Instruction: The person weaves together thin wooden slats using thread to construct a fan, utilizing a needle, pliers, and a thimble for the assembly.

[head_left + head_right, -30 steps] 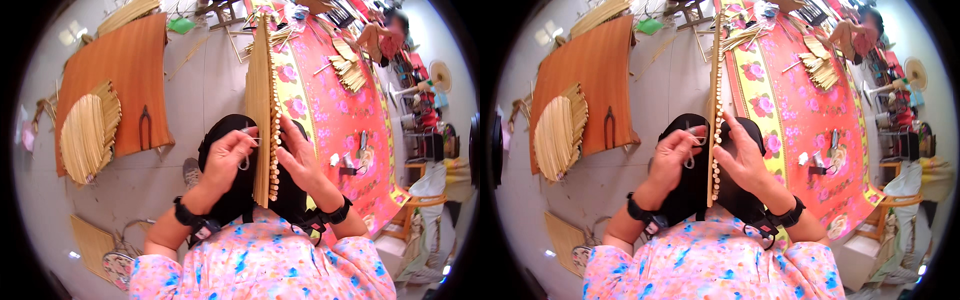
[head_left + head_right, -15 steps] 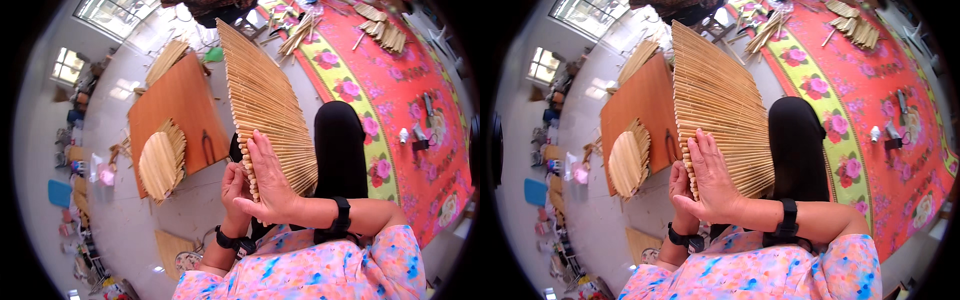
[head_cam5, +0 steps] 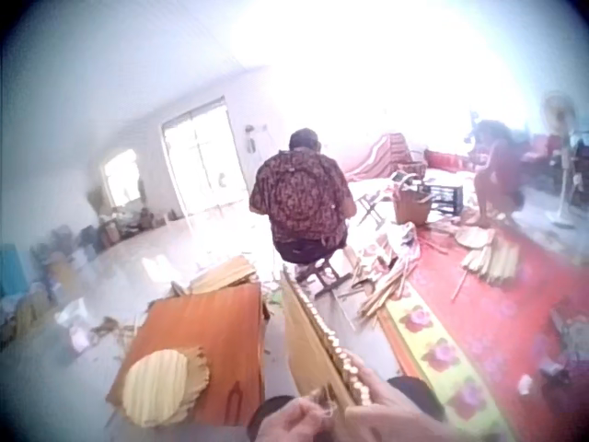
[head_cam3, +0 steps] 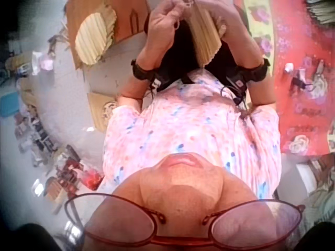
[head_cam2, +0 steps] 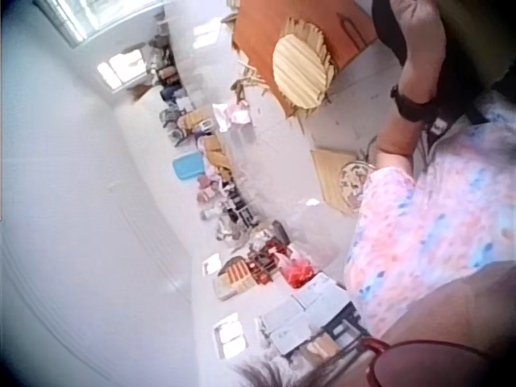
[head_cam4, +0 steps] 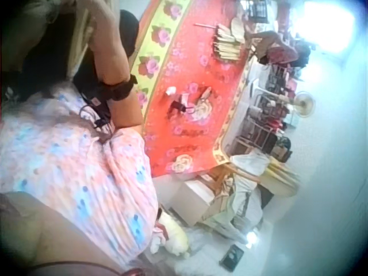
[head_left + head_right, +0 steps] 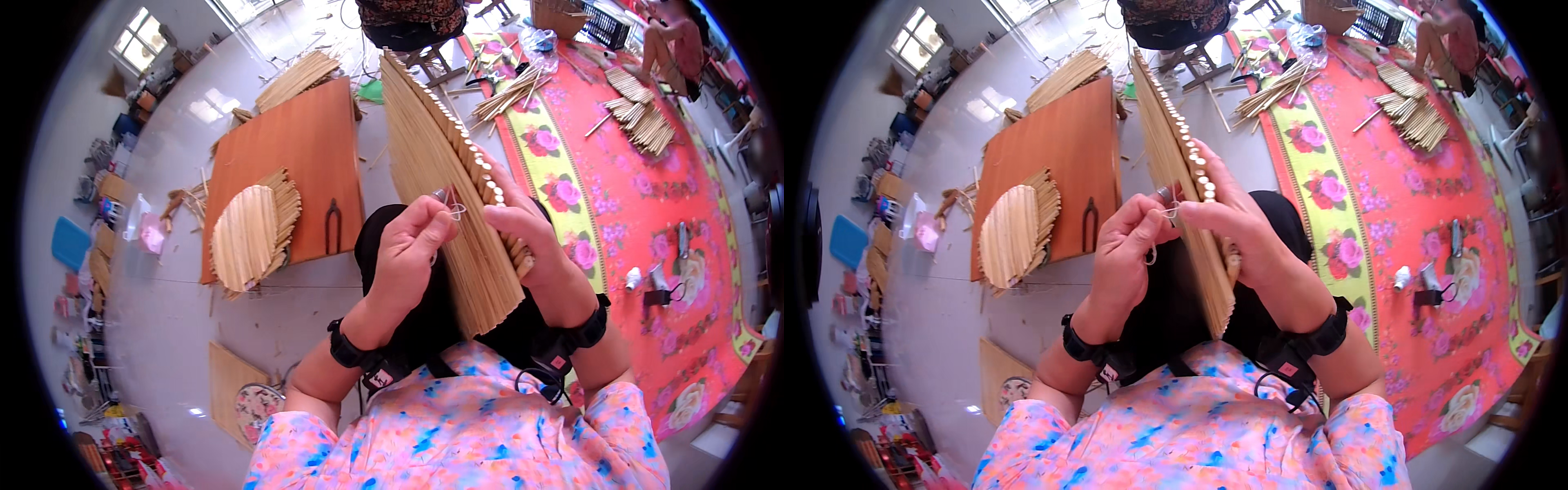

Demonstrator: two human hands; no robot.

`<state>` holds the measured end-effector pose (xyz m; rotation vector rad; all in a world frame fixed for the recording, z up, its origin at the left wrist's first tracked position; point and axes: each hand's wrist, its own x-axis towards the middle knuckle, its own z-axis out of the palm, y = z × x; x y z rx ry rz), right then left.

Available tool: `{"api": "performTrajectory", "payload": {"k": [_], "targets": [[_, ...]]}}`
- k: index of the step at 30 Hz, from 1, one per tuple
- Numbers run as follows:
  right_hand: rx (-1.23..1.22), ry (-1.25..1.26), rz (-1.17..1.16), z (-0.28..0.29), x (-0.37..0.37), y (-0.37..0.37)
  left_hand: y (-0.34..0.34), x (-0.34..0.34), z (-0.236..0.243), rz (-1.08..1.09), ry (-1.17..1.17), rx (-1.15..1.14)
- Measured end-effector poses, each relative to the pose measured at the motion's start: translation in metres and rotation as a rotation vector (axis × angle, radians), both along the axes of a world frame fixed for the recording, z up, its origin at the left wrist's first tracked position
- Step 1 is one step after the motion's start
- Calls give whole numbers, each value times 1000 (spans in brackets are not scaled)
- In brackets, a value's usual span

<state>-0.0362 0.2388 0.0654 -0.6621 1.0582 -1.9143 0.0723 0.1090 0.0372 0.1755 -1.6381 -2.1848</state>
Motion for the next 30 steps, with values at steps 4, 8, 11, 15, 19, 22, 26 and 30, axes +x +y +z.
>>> {"api": "performTrajectory", "payload": {"k": [4, 8, 11, 15, 19, 22, 26, 30], "targets": [[-8, -148, -44, -8, -21, 13, 5, -24, -14, -105, -41, -42], [46, -119, -138, -20, -44, 13, 2, -38, -26, -118, -66, -133], [355, -40, -166, -10, -66, 13, -1, -42, -37, -140, -33, -133], [806, 281, -143, -1, -98, -8, -3, -44, -29, -207, -17, -153], [1161, 844, -8, 20, -112, -47, -11, -43, -31, -192, 35, -179], [1269, 965, 90, 33, -111, -63, -36, -40, -35, -246, -24, -131], [1243, 910, 102, 28, -117, -60, -104, -29, -46, 95, -118, -420], [1291, 883, 81, 24, -117, -58, -147, -34, -58, 859, -226, -909]]}}
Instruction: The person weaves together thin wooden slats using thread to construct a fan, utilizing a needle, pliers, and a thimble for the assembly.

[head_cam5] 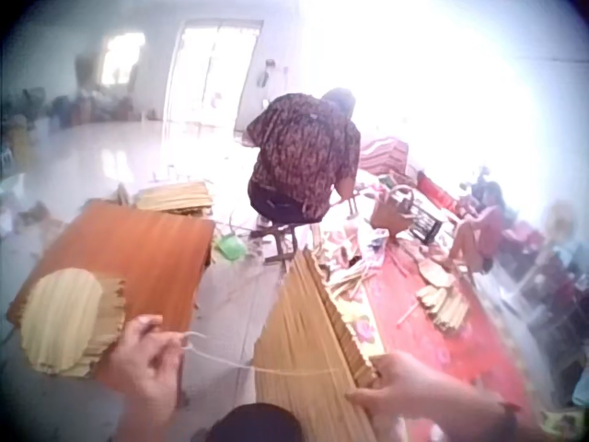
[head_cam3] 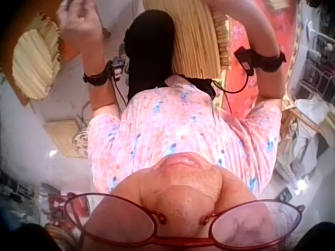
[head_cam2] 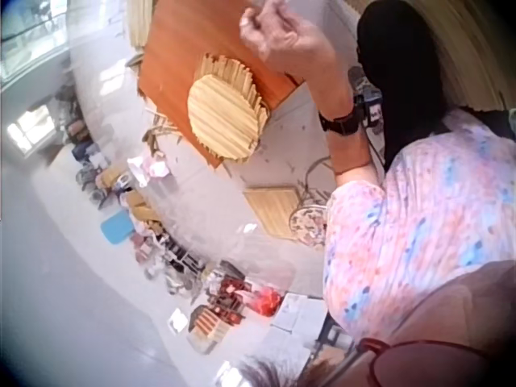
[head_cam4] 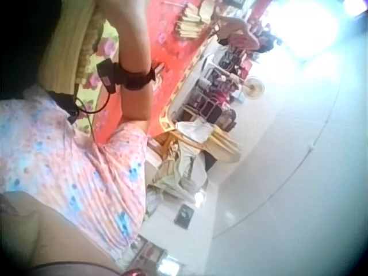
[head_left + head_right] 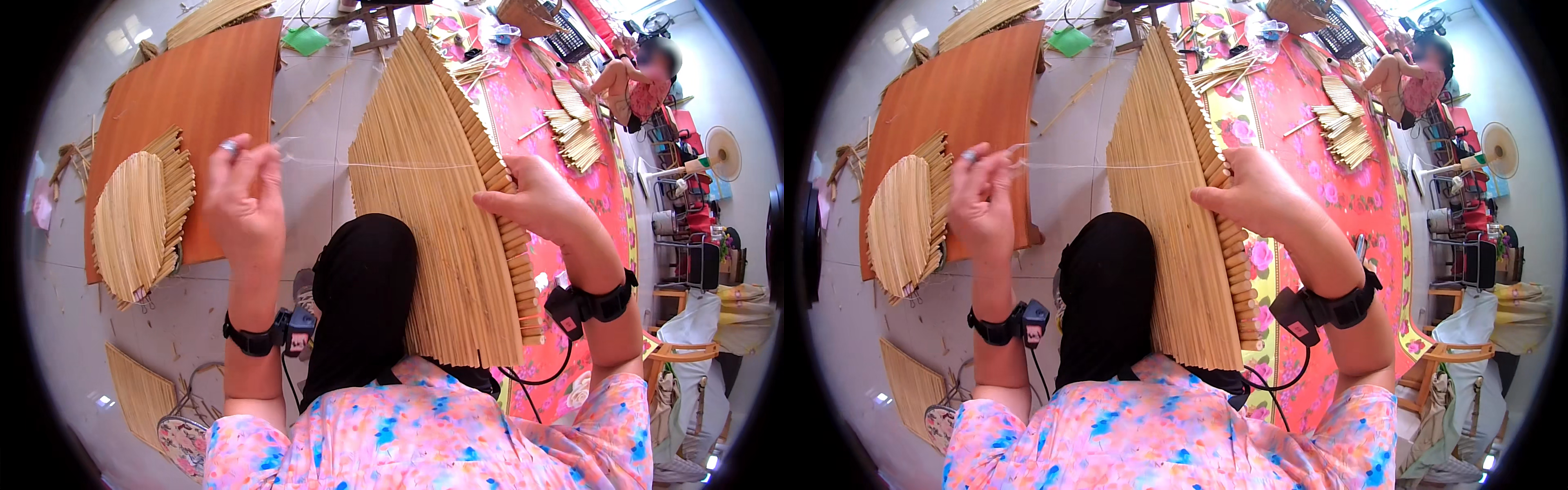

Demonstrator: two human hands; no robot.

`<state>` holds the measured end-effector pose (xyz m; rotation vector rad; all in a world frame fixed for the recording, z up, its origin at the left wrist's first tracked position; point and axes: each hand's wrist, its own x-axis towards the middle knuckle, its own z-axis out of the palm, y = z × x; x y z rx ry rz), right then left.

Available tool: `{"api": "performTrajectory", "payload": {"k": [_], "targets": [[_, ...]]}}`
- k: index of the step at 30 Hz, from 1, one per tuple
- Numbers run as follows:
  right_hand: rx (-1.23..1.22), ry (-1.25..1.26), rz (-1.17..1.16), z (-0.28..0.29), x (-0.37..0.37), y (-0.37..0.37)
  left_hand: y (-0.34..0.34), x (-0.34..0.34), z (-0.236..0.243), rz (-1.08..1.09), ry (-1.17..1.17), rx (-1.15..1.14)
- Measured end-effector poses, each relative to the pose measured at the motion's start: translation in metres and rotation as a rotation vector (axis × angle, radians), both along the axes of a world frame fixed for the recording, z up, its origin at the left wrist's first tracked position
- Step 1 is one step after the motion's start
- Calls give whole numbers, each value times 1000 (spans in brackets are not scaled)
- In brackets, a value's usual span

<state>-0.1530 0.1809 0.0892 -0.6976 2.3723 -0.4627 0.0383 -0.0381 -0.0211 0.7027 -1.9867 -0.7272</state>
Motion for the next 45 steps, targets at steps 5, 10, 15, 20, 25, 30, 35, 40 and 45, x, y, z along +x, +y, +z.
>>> {"api": "performTrajectory", "payload": {"k": [5, 10, 15, 20, 25, 30, 35, 40, 45], "targets": [[-50, -53, 55, -1, 2, -3, 32, -23, 15, -397, 252, 430], [-209, -98, 27, -7, 3, -1, 72, -70, 11, -625, 185, 400], [-139, -52, 49, -2, 4, -3, 86, -89, -7, -567, 66, 175], [-261, -151, 13, -6, 5, -1, 70, -80, -5, -750, 36, 440], [-192, -97, 52, -4, 5, -4, 59, -76, -4, -1117, 325, 1148], [-319, -117, 50, -7, 10, -6, 66, -90, -15, -1262, 553, 1392], [-288, -175, -14, -5, 12, -6, 63, -95, -18, -1244, 541, 1256], [-261, -141, -23, -5, 9, -2, 46, -87, -14, -1089, 361, 1085], [-329, -112, -13, -11, 10, 2, -14, -49, -27, -688, 261, 975]]}}
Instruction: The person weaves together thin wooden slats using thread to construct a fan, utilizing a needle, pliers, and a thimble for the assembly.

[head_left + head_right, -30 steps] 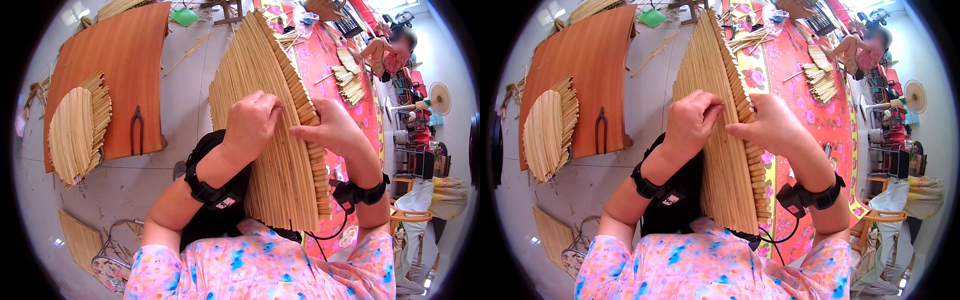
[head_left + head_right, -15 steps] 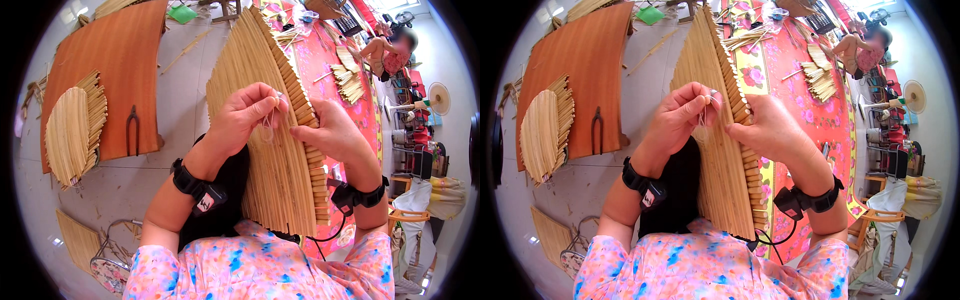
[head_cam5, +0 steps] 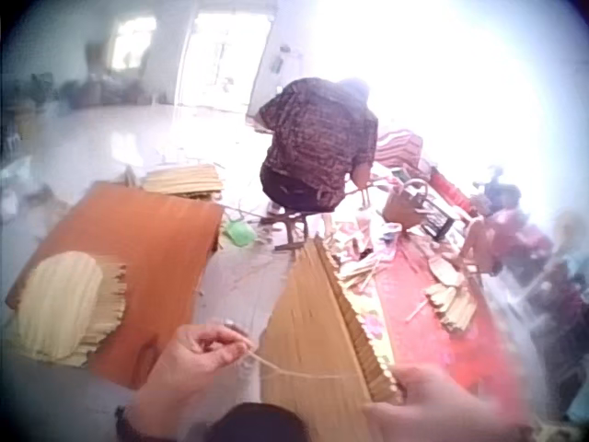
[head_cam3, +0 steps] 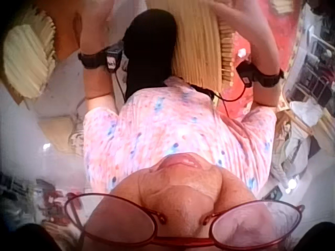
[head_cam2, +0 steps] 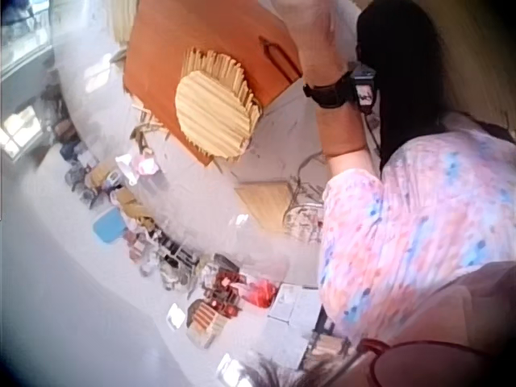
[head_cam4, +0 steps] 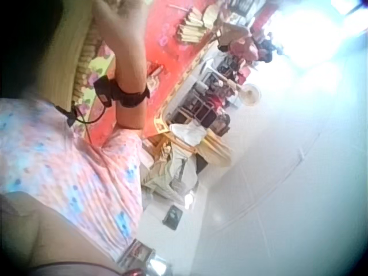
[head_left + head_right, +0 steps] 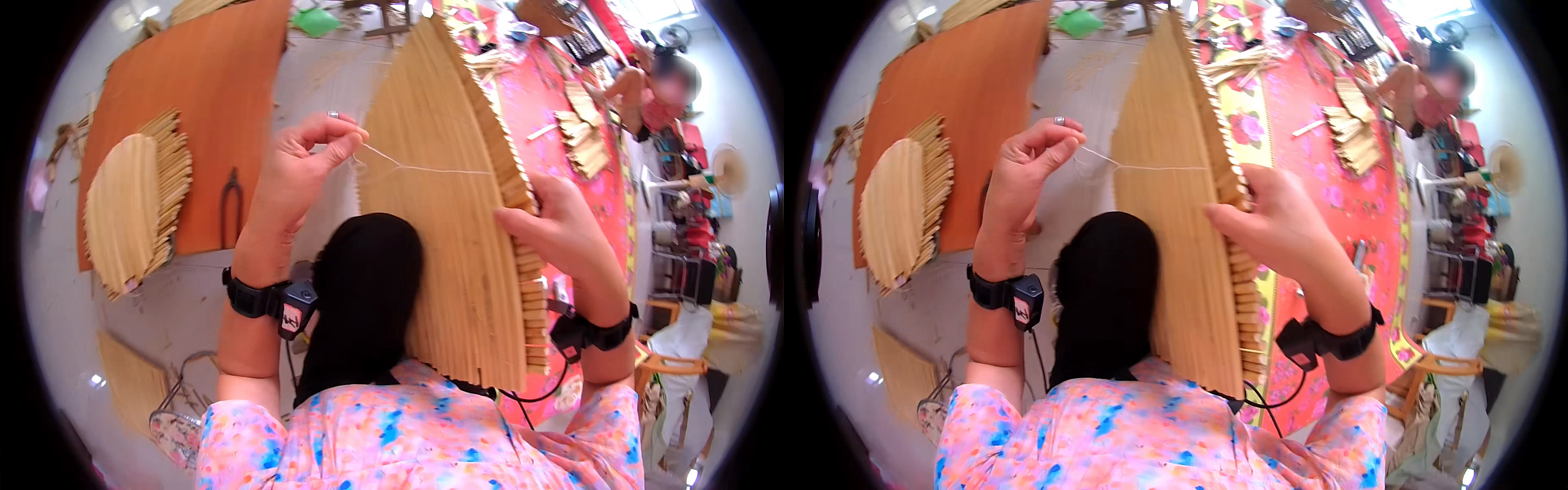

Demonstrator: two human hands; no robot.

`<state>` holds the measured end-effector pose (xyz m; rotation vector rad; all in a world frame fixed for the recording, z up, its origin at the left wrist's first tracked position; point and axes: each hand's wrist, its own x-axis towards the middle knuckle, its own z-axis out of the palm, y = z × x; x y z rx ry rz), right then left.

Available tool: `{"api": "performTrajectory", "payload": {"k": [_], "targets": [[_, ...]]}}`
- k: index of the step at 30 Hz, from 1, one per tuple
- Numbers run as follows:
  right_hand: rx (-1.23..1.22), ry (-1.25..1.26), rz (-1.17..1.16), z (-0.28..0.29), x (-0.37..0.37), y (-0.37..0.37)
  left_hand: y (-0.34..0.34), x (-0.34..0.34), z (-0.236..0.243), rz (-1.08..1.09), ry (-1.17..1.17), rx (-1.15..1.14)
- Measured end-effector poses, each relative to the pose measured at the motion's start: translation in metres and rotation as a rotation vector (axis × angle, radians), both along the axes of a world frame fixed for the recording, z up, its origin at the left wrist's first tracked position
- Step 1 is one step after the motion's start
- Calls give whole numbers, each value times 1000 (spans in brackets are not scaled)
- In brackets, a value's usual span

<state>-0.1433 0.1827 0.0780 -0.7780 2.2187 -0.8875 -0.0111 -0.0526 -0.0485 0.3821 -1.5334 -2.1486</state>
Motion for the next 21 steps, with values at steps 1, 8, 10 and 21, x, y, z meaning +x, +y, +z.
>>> {"api": "performTrajectory", "payload": {"k": [1, 8, 10, 21], "targets": [[-12, 22, 15, -1, 2, -2, -13, 14, 5, 57, -14, 31], [-19, 71, 21, -4, 1, 5, -40, 77, 34, 168, 301, 381], [54, 236, 61, -1, 0, 7, -42, 92, 44, 192, 388, 366], [-540, 212, 329, 62, 73, -70, 11, 74, 114, -23, 442, 52]]}}
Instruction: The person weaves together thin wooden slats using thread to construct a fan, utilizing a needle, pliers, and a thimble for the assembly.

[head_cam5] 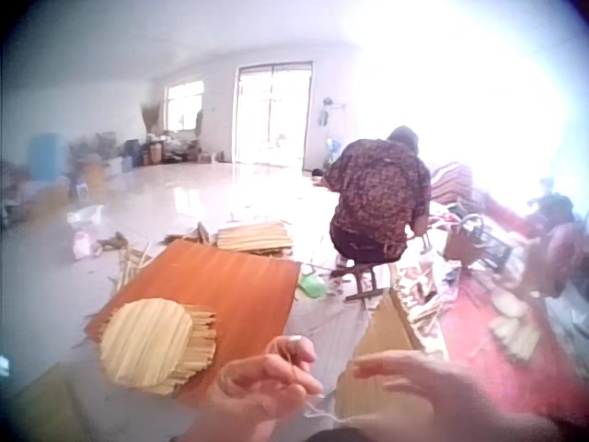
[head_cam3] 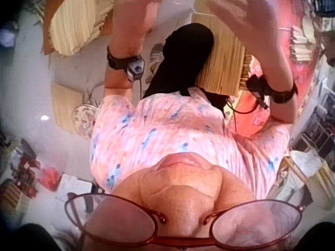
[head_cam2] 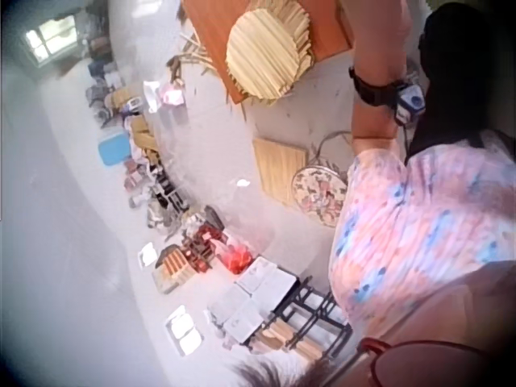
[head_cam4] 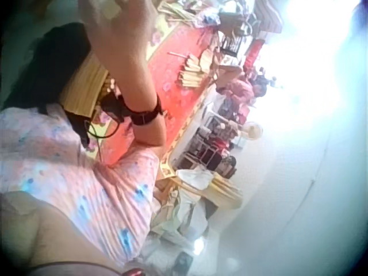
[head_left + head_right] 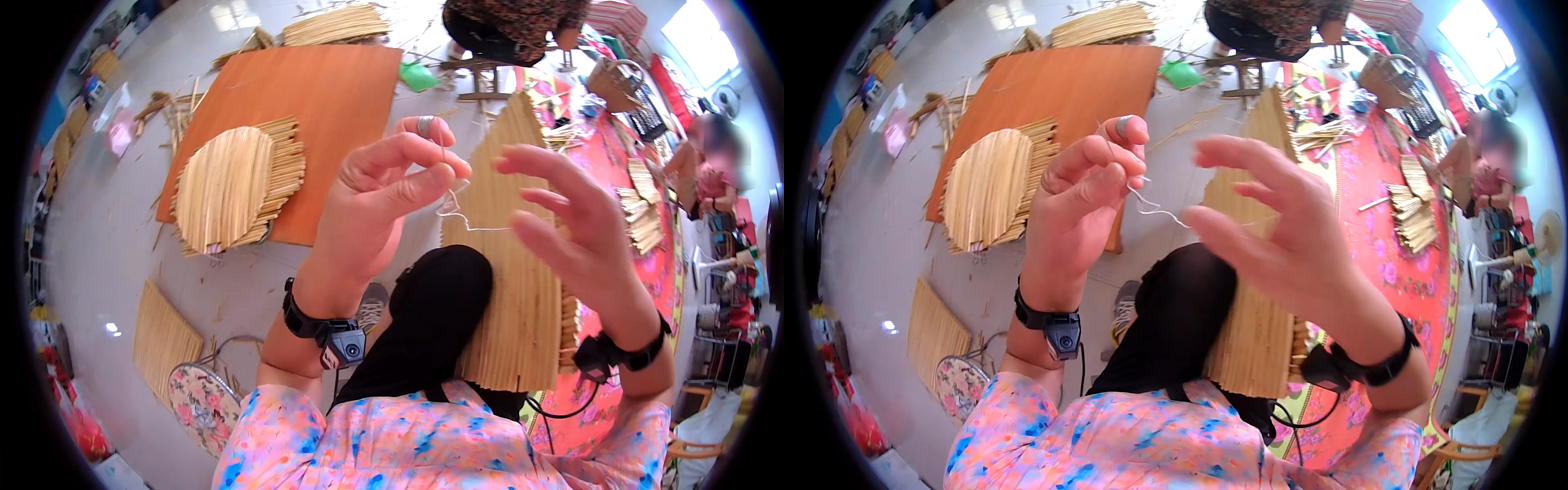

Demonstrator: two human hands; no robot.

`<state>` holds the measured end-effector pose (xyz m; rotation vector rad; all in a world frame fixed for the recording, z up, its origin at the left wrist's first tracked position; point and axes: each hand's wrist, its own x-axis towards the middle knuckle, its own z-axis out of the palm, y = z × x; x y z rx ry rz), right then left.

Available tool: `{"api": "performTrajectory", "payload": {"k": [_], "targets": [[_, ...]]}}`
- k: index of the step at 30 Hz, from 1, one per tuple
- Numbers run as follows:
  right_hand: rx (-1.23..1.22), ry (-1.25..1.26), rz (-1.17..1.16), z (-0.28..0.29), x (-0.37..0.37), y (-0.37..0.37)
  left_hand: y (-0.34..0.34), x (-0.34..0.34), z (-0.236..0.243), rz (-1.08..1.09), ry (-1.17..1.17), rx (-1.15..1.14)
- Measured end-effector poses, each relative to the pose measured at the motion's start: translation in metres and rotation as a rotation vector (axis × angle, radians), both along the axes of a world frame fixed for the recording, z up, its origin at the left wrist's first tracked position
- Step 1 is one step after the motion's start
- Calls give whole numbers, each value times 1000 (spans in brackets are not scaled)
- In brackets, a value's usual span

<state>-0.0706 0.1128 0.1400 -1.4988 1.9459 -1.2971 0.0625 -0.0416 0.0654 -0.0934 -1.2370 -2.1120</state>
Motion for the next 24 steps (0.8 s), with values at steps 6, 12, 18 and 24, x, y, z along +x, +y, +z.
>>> {"api": "performTrajectory", "payload": {"k": [6, 12, 18, 24], "targets": [[-18, 0, 16, 3, -2, -14, 17, -12, 10, -30, 59, 165], [69, 1, -61, -5, -17, 13, 1, -6, -5, -17, 140, 280], [157, 181, -123, -24, -44, 47, -35, 8, -23, 27, 199, 266], [374, -45, -337, -28, -71, 82, -87, 47, -41, 217, 304, 318]]}}
